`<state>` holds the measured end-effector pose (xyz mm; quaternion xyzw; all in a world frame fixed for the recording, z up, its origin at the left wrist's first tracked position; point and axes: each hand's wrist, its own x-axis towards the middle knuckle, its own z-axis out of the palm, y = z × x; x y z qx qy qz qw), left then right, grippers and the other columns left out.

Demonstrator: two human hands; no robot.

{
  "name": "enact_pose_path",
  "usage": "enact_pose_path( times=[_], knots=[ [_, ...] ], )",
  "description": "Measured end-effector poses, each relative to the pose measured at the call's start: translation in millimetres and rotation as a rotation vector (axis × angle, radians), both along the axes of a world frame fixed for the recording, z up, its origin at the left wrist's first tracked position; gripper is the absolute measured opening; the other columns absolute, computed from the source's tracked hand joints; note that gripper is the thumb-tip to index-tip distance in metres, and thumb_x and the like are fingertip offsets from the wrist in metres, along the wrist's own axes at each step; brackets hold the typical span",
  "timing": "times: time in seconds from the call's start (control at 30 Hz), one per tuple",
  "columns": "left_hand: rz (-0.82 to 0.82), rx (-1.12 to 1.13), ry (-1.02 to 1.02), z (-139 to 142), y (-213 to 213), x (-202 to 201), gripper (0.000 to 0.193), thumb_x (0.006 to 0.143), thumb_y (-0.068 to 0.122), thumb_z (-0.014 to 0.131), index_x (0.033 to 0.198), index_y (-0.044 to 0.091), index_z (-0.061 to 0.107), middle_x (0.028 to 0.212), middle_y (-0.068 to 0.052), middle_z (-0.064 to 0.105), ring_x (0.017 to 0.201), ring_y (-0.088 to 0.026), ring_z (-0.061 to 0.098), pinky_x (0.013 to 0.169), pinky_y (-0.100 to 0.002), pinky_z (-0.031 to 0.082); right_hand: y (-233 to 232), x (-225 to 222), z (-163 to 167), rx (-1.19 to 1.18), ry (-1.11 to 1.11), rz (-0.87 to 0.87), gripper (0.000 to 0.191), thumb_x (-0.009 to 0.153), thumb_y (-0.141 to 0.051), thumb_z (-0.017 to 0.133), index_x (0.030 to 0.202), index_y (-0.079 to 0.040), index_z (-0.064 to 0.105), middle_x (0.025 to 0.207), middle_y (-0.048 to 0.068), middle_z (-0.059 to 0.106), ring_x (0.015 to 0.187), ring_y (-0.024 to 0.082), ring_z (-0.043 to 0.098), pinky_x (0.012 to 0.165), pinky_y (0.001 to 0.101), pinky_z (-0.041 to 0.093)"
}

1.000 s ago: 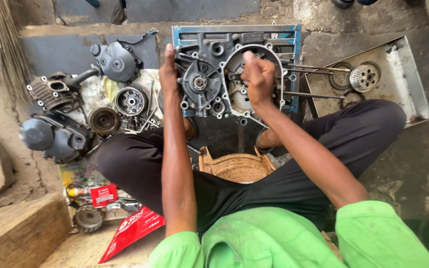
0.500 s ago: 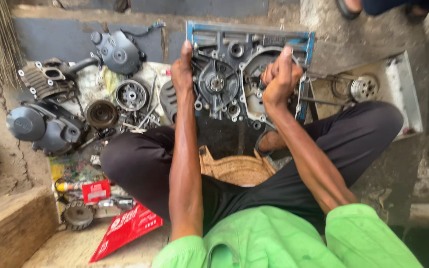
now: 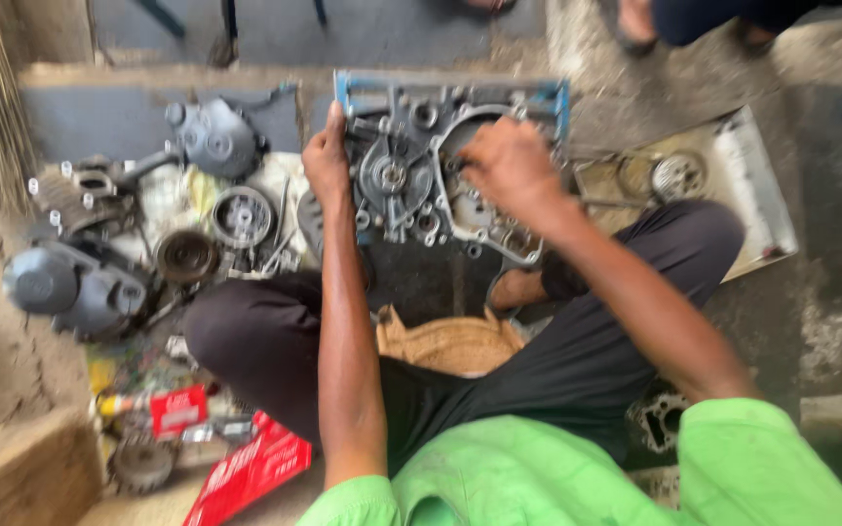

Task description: The person uses a hammer and punch to tap a pin into a motorcycle engine casing, then selects a small metal part from a pile of components and installs it into the engine. The person continues to adjust internal components by hand.

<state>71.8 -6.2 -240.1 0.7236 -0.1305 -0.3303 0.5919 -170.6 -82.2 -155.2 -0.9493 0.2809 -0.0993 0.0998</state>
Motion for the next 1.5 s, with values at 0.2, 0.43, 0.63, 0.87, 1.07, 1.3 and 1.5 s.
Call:
enact_pose_path(
  times=[0.2, 0.43, 0.63, 0.87, 1.07, 1.3, 1.5],
  knots=[
    [-0.039, 0.012, -0.131, 20.1, -5.3, 5.1, 0.067, 0.093, 0.065, 0.064, 0.081, -0.001, 0.068, 0.064, 0.002, 0.053, 0.064, -0.01, 0.042, 0.061, -0.036, 0.036, 7.0, 28.7, -6.2, -0.033, -0.003, -0.058, 0.017, 0.071, -0.019, 0.082, 0.085, -0.012, 0.076, 0.088, 0.007, 0.069, 0.089, 0.029, 0.065, 0.08, 0.0441, 0.053],
    [-0.044, -0.021, -0.192, 24.4, -3.1, 2.2, 0.067, 0.097, 0.061, 0.066, 0.093, -0.006, 0.075, 0.074, -0.005, 0.062, 0.07, -0.013, 0.049, 0.067, -0.034, 0.042, 10.0, 33.1, -0.9, -0.058, -0.232, 0.015, 0.014, 0.072, -0.016, 0.078, 0.085, -0.011, 0.075, 0.087, 0.01, 0.07, 0.086, 0.03, 0.067, 0.091, 0.0472, 0.054],
    [0.043, 0.019, -0.025, 17.5, -0.2, -3.2, 0.066, 0.088, 0.061, 0.073, 0.089, -0.005, 0.077, 0.072, 0.001, 0.062, 0.068, -0.009, 0.049, 0.063, -0.03, 0.043, -4.0, 5.2, 11.6, 0.221, -0.222, -0.067, 0.01, 0.088, -0.019, 0.076, 0.095, -0.012, 0.077, 0.097, 0.008, 0.069, 0.097, 0.028, 0.065, 0.088, 0.0415, 0.05],
    [0.06, -0.025, 0.007, 20.6, -3.0, -5.3, 0.067, 0.085, 0.061, 0.073, 0.094, -0.005, 0.078, 0.076, 0.001, 0.068, 0.069, -0.008, 0.057, 0.065, -0.025, 0.048, 24.9, 2.6, 10.0, -0.154, -0.052, -0.023, 0.012, 0.079, -0.014, 0.074, 0.09, -0.01, 0.079, 0.099, 0.004, 0.069, 0.096, 0.025, 0.063, 0.085, 0.0416, 0.046],
    [0.068, -0.01, 0.0, 8.0, -3.5, -4.4, 0.07, 0.085, 0.063, 0.072, 0.099, -0.006, 0.077, 0.078, -0.001, 0.07, 0.072, -0.009, 0.06, 0.068, -0.025, 0.05, 7.0, -6.8, -4.3, -0.079, -0.034, 0.11, 0.02, 0.079, -0.004, 0.074, 0.096, -0.011, 0.082, 0.1, 0.0, 0.073, 0.094, 0.021, 0.063, 0.08, 0.0387, 0.047],
    [0.08, -0.013, -0.026, 1.0, -4.4, -3.9, 0.068, 0.086, 0.061, 0.073, 0.099, -0.006, 0.076, 0.077, 0.0, 0.066, 0.07, -0.008, 0.056, 0.065, -0.024, 0.047, 9.0, 8.1, -9.7, -0.002, -0.069, 0.026, 0.015, 0.075, -0.004, 0.079, 0.087, -0.013, 0.083, 0.085, 0.0, 0.072, 0.085, 0.022, 0.061, 0.071, 0.0383, 0.047],
    [0.049, -0.108, 0.076, 0.7, -5.1, -4.9, 0.066, 0.088, 0.058, 0.074, 0.097, -0.007, 0.077, 0.073, 0.003, 0.062, 0.067, -0.006, 0.05, 0.06, -0.023, 0.042, 1.5, 1.6, -3.5, 0.076, -0.117, 0.072, 0.023, 0.076, 0.0, 0.075, 0.094, -0.011, 0.082, 0.088, 0.002, 0.067, 0.087, 0.022, 0.06, 0.077, 0.0364, 0.051]
  ],
)
